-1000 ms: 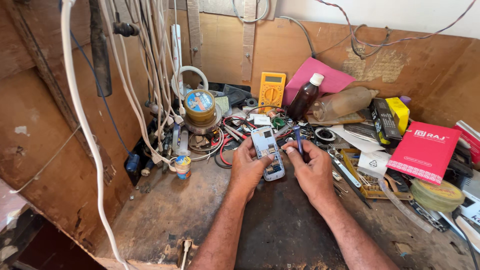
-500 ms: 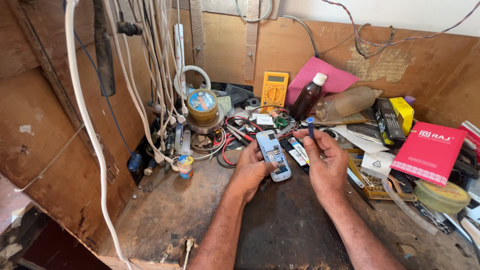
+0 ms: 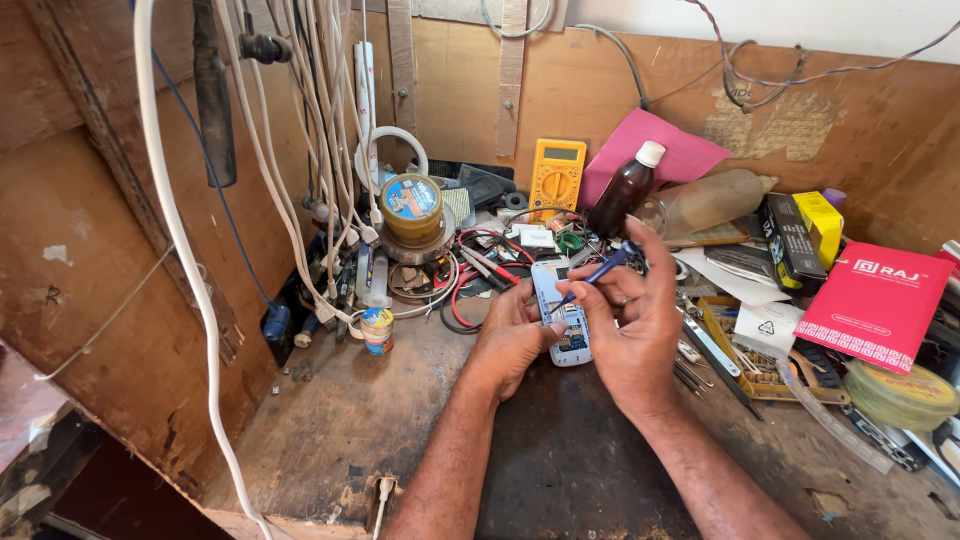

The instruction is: The person uses a small tool to pry and separate the back cover of a mobile phone, then continues to work on the internal components. The person handles the phone and tool throughout the clip.

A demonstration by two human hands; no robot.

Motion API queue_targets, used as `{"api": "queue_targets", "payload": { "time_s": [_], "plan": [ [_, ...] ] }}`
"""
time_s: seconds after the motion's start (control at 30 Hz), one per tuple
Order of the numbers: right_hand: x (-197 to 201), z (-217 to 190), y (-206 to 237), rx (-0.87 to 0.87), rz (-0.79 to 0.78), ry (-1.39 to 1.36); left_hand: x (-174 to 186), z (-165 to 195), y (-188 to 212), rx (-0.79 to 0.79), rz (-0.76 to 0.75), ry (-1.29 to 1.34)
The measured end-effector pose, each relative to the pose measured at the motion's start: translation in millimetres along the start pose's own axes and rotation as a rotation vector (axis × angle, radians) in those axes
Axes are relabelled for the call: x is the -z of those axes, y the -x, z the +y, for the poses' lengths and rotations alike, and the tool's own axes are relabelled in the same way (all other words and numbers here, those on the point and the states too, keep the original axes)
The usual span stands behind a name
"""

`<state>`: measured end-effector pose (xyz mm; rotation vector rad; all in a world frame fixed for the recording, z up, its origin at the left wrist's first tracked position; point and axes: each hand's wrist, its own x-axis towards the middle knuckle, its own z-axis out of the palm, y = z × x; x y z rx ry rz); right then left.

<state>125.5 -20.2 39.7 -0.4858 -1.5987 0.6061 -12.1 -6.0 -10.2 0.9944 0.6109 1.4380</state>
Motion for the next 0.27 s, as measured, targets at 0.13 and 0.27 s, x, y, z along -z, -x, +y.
{"api": "queue_targets", "payload": {
  "time_s": [0.13, 0.27],
  "plan": [
    [-4.1, -2.9, 0.3, 0.060, -0.046, 0.121, 1.2, -2.4, -0.7, 0.011, 0.014, -0.023],
    [-2.6, -1.0, 1.9, 0.051, -0.079, 0.128, 3.1, -3.9, -1.6, 0.018, 0.023, -0.024]
  ]
}}
